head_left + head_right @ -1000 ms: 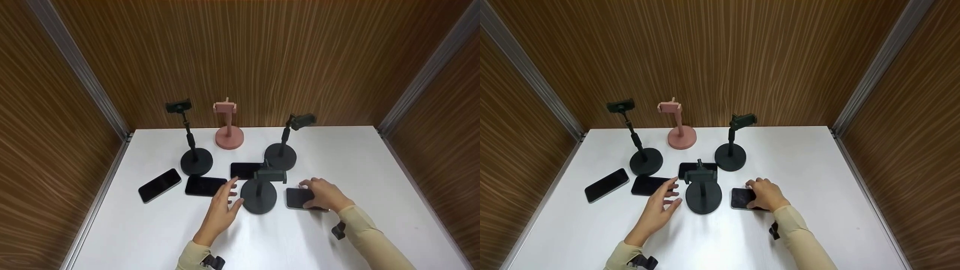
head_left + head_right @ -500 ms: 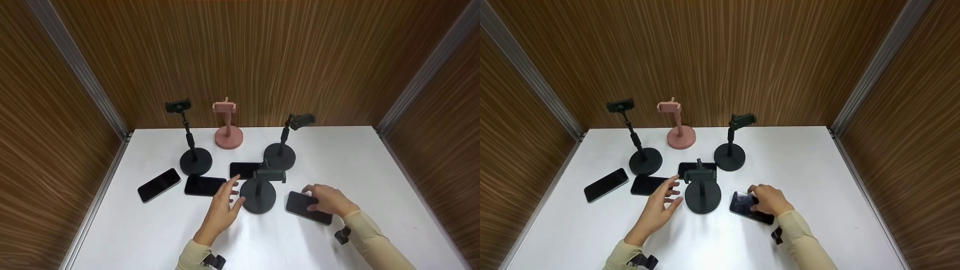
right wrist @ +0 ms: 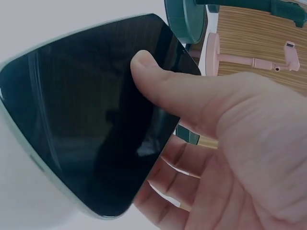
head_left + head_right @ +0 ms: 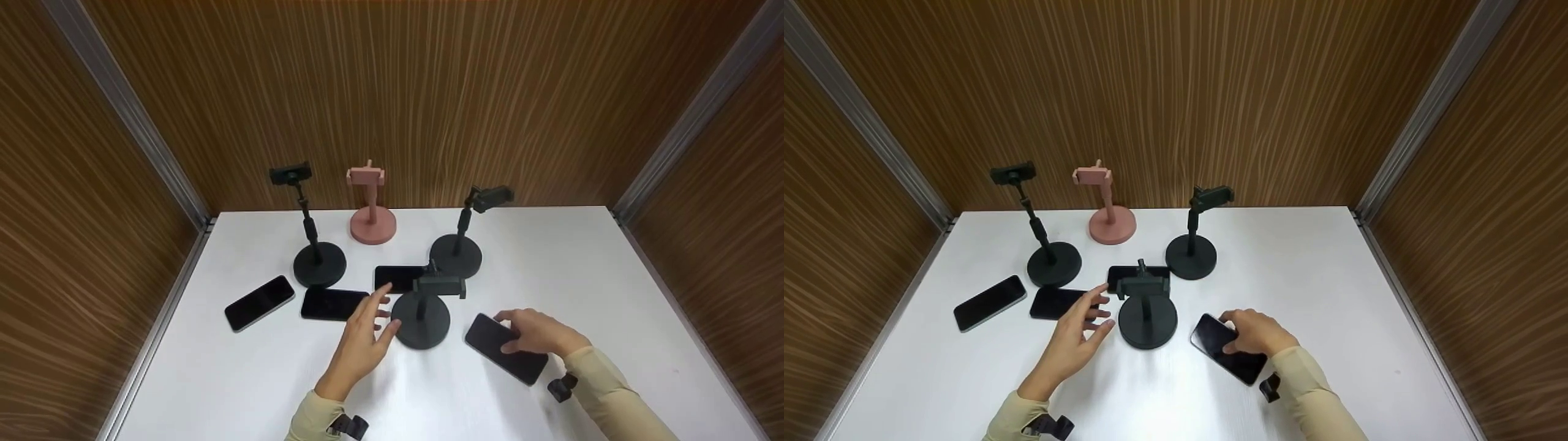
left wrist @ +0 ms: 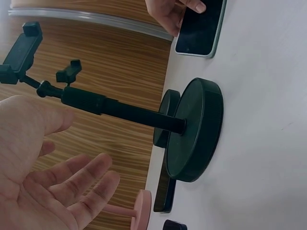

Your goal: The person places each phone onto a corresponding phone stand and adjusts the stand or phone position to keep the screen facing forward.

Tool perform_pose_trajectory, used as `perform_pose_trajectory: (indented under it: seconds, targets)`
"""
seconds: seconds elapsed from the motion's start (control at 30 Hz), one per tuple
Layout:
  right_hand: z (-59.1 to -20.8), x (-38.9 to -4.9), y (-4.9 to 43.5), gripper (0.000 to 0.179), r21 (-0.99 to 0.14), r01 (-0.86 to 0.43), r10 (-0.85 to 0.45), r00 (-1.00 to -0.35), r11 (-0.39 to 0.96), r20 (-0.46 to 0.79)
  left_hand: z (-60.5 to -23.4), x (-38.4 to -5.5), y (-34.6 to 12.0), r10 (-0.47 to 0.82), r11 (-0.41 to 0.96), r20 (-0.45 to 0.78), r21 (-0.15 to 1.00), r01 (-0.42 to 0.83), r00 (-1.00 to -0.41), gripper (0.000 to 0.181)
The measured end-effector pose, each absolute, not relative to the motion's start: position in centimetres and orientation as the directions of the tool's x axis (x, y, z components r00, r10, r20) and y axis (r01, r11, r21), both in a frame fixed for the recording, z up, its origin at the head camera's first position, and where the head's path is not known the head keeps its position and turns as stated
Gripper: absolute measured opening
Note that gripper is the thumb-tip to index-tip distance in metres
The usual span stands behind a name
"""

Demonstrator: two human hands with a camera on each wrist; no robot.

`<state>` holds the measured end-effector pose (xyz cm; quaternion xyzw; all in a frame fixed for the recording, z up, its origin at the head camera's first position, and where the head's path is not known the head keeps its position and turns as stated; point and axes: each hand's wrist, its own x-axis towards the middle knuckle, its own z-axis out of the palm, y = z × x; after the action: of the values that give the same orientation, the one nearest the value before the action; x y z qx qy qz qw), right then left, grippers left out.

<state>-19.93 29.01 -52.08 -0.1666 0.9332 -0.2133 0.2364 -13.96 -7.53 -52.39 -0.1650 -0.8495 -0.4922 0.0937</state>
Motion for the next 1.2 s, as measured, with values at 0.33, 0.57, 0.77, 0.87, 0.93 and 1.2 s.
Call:
perform_pose_trajectory:
  seconds: [0.33,0.57,0.77,0.87,0.93,1.2]
  targets:
    - [-52.0,-19.2,28.6,0.065,-0.533,-0.175,-0.436,-0.799,0.828,-0.415,-52.1,-14.2,-7.6,0.193,0.438,0.336,0.811,0.387,-0.922,0.06]
    - [-51.7,-18.6,28.8,0.068,-0.577,-0.171,-0.456,-0.797,0.799,-0.396,-52.0,-14.5,-7.7,0.199,0.417,0.347,0.816,0.399,-0.917,0.061]
    - [-51.3,-18.6,28.8,0.06,-0.648,-0.236,-0.534,-0.787,0.724,-0.31,-51.7,-14.7,-7.9,0.194,0.376,0.341,0.841,0.39,-0.92,0.059]
    - [-51.1,-18.8,28.8,0.044,-0.673,-0.279,-0.565,-0.787,0.685,-0.249,-51.4,-14.8,-7.9,0.186,0.336,0.325,0.866,0.371,-0.927,0.057]
    - [-51.0,-18.9,28.9,0.034,-0.689,-0.293,-0.579,-0.784,0.662,-0.222,-51.1,-14.8,-7.9,0.185,0.307,0.314,0.882,0.358,-0.931,0.056]
    - [-50.1,-18.5,29.5,0.026,-0.758,-0.299,-0.598,-0.788,0.58,-0.147,-50.2,-14.7,-7.6,0.185,0.276,0.33,0.887,0.371,-0.926,0.052]
